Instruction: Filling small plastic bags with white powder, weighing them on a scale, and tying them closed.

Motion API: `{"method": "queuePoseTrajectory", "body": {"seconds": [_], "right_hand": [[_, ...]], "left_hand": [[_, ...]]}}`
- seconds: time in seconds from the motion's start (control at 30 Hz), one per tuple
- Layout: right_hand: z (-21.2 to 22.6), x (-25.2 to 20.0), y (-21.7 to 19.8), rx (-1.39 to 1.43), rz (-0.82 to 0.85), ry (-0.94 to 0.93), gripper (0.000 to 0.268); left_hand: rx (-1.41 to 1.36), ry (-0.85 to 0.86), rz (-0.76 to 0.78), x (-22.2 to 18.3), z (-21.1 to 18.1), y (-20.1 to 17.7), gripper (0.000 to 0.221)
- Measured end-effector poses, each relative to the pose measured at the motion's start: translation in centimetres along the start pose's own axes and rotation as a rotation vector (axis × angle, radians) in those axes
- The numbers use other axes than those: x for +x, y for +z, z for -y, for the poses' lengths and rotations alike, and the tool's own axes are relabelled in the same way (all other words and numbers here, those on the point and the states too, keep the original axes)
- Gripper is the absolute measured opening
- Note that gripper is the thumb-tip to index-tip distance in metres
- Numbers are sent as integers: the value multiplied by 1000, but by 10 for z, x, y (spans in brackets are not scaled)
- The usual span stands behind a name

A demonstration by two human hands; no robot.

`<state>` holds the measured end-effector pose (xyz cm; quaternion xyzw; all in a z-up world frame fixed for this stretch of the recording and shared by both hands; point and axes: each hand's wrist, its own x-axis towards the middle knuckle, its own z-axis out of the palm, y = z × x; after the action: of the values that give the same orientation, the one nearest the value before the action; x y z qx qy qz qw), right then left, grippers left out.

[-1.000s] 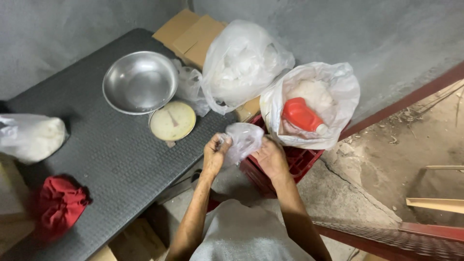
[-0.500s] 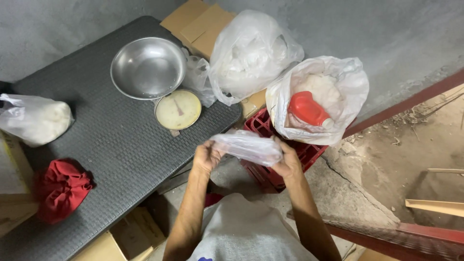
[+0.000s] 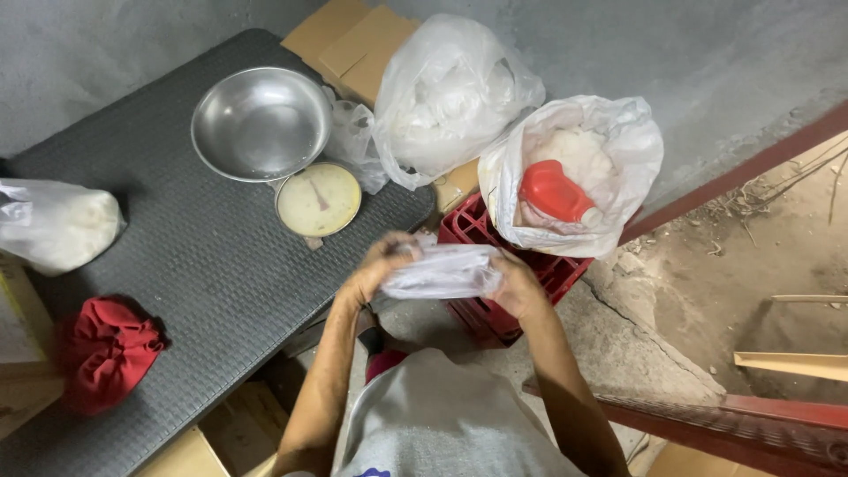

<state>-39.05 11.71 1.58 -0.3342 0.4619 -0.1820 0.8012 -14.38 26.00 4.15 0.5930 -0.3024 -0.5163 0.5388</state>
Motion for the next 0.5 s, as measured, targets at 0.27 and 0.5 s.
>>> {"method": "queuePoseTrajectory", "body": {"seconds": [0.27, 0.5], "right_hand": [[-27, 80, -42, 541, 578, 50, 18], [-11, 20, -17, 209, 363, -1, 23]], "left_hand": [[196, -204, -81, 27, 115, -4, 40], [-882, -273, -234, 17, 54, -15, 34]]}}
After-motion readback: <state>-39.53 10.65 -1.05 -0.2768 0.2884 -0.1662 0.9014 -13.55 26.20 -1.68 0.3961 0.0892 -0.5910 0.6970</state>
